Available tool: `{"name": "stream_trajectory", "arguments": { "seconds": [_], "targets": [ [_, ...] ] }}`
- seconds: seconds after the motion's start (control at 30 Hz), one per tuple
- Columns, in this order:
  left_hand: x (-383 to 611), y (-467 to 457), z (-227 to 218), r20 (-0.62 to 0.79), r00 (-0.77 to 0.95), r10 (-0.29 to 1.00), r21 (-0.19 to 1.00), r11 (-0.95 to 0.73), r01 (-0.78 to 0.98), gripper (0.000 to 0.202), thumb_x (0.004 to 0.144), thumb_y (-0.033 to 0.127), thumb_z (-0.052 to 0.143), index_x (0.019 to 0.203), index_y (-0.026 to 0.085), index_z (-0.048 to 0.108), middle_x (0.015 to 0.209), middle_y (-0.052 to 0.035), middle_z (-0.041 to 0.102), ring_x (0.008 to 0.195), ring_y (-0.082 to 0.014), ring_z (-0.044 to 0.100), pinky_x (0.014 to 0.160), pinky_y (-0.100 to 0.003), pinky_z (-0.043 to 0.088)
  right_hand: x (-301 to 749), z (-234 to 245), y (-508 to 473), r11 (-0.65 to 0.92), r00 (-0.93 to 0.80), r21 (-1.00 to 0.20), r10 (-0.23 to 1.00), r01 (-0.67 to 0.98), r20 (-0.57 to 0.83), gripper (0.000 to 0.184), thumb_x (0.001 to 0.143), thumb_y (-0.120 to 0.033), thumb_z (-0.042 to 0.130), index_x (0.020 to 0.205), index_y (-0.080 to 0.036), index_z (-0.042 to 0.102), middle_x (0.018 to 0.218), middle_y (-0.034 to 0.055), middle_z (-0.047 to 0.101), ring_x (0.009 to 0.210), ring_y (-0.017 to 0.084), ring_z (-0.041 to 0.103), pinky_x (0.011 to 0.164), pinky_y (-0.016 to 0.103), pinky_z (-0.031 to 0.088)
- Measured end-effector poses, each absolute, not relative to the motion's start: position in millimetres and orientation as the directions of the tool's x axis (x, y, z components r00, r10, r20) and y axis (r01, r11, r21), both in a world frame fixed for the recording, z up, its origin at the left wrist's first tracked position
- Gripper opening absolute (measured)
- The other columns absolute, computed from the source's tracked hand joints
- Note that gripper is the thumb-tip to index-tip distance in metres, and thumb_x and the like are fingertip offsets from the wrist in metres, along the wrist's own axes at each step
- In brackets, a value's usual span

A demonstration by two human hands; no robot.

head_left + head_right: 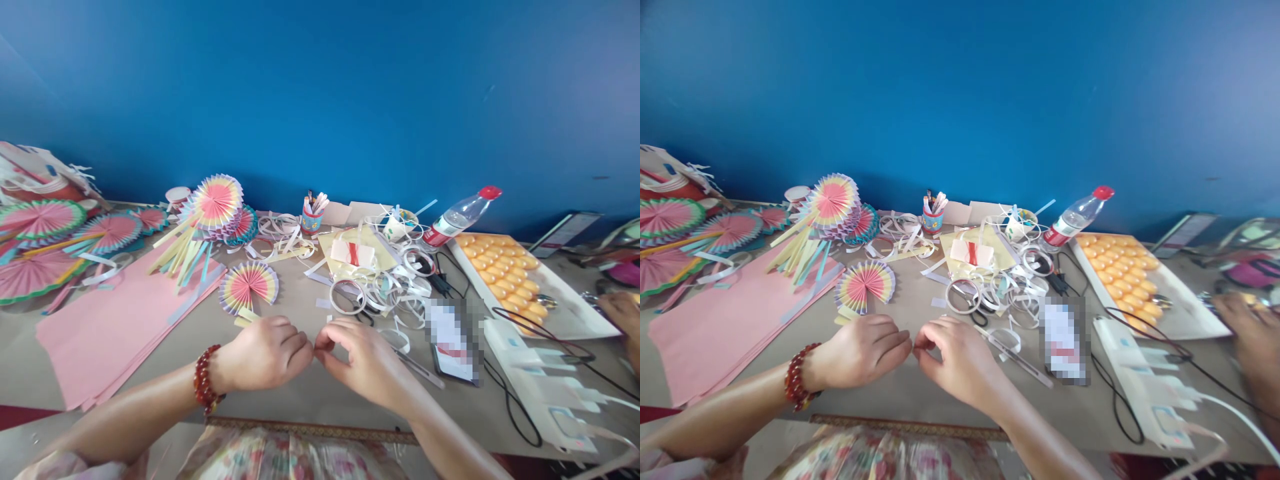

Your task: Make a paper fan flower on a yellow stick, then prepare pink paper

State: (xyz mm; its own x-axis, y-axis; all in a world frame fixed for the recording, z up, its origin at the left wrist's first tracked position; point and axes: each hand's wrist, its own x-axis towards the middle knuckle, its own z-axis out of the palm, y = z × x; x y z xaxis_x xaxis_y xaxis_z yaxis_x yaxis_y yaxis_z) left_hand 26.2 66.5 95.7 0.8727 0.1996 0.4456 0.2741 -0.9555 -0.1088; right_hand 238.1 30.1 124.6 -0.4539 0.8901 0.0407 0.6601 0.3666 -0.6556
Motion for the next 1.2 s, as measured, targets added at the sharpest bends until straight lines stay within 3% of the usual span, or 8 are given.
{"name": "stream_trajectory", "arguments": {
  "seconds": [0.33,0.63,0.87,1.2],
  "targets": [
    [28,66,87,0.417,0.878,0.234,-0.119,-0.944,0.308,0.013,0.091,0.012,0.053,0.079,0.015,0.057,0.068,-0.0011,0.06,0.057,-0.0151,0.053,0.054,-0.031,0.039,230,116,28,0.459,-0.471,-0.477,0.876,0.75,0.103,0.012,0.08,-0.009,0.059,0.078,-0.02,0.056,0.079,0.0024,0.064,0.082,0.019,0.059,0.074,0.03,0.042],
    [26,70,83,0.466,0.848,0.254,-0.096,-0.938,0.334,0.015,0.092,0.01,0.052,0.078,0.015,0.056,0.069,-0.0015,0.062,0.058,-0.0146,0.055,0.056,-0.03,0.042,237,108,29,0.415,-0.379,-0.546,0.907,0.728,0.183,0.019,0.076,-0.003,0.055,0.075,-0.022,0.052,0.075,0.0005,0.061,0.076,0.018,0.057,0.069,0.028,0.041],
    [24,72,85,0.487,0.834,0.26,-0.101,-0.932,0.349,0.016,0.093,0.01,0.052,0.079,0.014,0.057,0.067,-0.0018,0.063,0.061,-0.0149,0.058,0.058,-0.028,0.044,242,112,27,0.4,-0.356,-0.632,0.912,0.664,0.203,0.014,0.085,-0.008,0.056,0.081,-0.022,0.054,0.083,0.0016,0.064,0.083,0.018,0.06,0.078,0.03,0.044],
    [26,69,87,0.459,0.858,0.232,-0.126,-0.939,0.321,0.016,0.094,0.011,0.049,0.082,0.014,0.059,0.068,-0.0033,0.063,0.059,-0.0149,0.056,0.056,-0.029,0.046,235,114,29,0.425,-0.411,-0.574,0.897,0.7,0.163,0.016,0.081,-0.006,0.06,0.076,-0.021,0.057,0.079,0.0004,0.065,0.079,0.018,0.061,0.072,0.028,0.043]
  ]
}}
